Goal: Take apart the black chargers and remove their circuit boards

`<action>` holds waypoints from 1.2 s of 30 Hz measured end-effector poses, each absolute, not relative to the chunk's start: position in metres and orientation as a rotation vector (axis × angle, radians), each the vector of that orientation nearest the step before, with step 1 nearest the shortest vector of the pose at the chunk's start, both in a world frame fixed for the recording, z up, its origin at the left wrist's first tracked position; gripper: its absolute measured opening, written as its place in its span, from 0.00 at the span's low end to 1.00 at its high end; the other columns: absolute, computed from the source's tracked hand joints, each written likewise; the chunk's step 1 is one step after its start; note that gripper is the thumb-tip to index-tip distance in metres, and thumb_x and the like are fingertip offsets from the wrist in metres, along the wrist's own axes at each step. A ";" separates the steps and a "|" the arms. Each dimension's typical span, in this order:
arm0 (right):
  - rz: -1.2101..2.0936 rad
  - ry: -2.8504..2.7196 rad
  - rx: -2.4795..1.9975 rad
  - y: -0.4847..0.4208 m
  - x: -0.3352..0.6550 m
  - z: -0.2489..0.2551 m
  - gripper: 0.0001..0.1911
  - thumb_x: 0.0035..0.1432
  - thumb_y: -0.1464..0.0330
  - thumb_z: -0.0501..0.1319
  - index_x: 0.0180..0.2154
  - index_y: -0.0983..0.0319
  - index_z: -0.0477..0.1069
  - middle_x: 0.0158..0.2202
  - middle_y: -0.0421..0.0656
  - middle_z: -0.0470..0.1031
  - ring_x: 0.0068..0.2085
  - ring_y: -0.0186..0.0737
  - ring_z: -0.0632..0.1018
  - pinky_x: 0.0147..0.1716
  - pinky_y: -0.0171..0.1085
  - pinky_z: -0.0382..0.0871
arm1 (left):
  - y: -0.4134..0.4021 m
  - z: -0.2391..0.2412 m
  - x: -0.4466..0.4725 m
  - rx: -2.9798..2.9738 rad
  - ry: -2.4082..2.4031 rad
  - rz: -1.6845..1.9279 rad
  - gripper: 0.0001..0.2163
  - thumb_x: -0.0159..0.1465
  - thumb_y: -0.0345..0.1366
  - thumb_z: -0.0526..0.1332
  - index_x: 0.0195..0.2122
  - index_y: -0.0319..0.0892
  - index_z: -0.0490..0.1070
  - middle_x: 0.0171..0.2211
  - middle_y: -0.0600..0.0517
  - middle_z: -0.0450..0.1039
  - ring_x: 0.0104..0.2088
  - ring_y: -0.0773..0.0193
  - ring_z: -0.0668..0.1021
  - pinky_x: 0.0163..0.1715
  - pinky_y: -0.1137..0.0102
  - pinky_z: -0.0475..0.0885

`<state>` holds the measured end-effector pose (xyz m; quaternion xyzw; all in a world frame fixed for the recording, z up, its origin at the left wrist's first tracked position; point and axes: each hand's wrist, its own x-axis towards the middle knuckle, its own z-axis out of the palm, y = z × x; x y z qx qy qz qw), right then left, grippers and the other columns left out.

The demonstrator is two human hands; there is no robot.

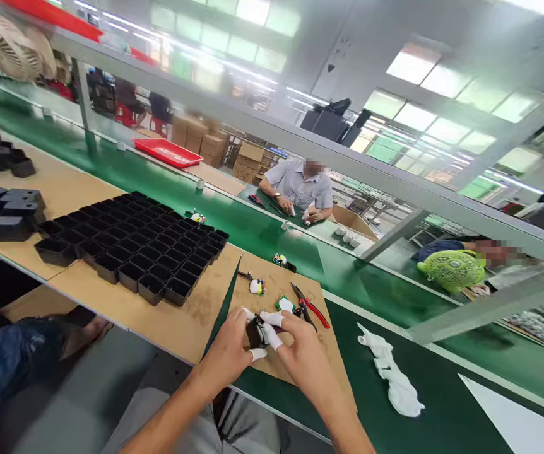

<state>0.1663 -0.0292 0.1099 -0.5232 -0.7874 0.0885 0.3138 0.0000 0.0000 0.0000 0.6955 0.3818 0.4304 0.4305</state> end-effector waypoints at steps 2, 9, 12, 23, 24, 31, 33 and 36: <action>0.177 -2.020 -1.407 -0.044 0.164 0.095 0.17 0.71 0.71 0.65 0.54 0.53 0.89 0.50 0.47 0.89 0.52 0.49 0.91 0.48 0.40 0.87 | 0.002 0.001 -0.001 1.726 0.947 1.066 0.20 0.58 0.22 0.66 0.44 0.48 0.60 0.49 0.47 0.70 0.54 0.47 0.75 0.58 0.53 0.73; -0.034 -1.784 -1.493 -0.068 0.148 0.039 0.21 0.73 0.72 0.60 0.59 0.58 0.86 0.58 0.54 0.86 0.58 0.55 0.88 0.52 0.49 0.88 | 0.004 0.006 -0.005 1.736 0.955 1.059 0.21 0.54 0.21 0.64 0.41 0.49 0.57 0.46 0.50 0.68 0.50 0.50 0.75 0.55 0.55 0.73; -0.067 -1.721 -1.507 -0.066 0.139 0.029 0.22 0.73 0.73 0.60 0.60 0.57 0.85 0.58 0.52 0.86 0.58 0.53 0.87 0.55 0.50 0.86 | 0.004 0.007 -0.007 1.755 0.960 1.060 0.22 0.53 0.20 0.63 0.40 0.50 0.56 0.45 0.51 0.68 0.48 0.51 0.74 0.53 0.57 0.72; -0.184 -1.765 -1.507 -0.070 0.133 0.028 0.13 0.76 0.70 0.63 0.52 0.57 0.86 0.48 0.50 0.85 0.49 0.50 0.84 0.44 0.45 0.82 | 0.000 0.014 -0.008 1.768 0.975 1.061 0.17 0.59 0.22 0.62 0.37 0.50 0.57 0.42 0.52 0.71 0.44 0.53 0.75 0.46 0.61 0.69; -0.193 -1.783 -1.500 -0.070 0.133 0.028 0.13 0.76 0.70 0.63 0.53 0.57 0.86 0.48 0.49 0.84 0.48 0.50 0.83 0.43 0.45 0.81 | 0.000 0.014 -0.007 1.764 0.979 1.057 0.17 0.60 0.22 0.63 0.37 0.50 0.57 0.42 0.52 0.71 0.44 0.53 0.75 0.45 0.61 0.70; -0.275 -1.876 -1.416 -0.073 0.141 0.045 0.17 0.78 0.73 0.60 0.59 0.55 0.83 0.48 0.49 0.84 0.46 0.48 0.84 0.41 0.43 0.82 | -0.005 0.032 -0.005 1.689 1.087 1.059 0.18 0.52 0.19 0.63 0.37 0.48 0.63 0.40 0.52 0.75 0.42 0.53 0.79 0.43 0.62 0.70; -0.305 -1.888 -1.390 -0.075 0.146 0.054 0.19 0.78 0.74 0.61 0.62 0.54 0.82 0.49 0.50 0.84 0.47 0.49 0.84 0.43 0.44 0.82 | -0.009 0.040 -0.002 1.676 1.090 1.085 0.18 0.52 0.19 0.64 0.39 0.48 0.66 0.43 0.51 0.78 0.46 0.51 0.81 0.45 0.62 0.71; -0.331 -1.907 -1.358 -0.074 0.152 0.057 0.19 0.77 0.75 0.62 0.62 0.55 0.81 0.49 0.51 0.84 0.51 0.51 0.85 0.48 0.47 0.84 | -0.015 0.043 0.006 1.653 1.100 1.087 0.16 0.55 0.21 0.66 0.40 0.48 0.69 0.43 0.51 0.80 0.44 0.52 0.82 0.44 0.62 0.72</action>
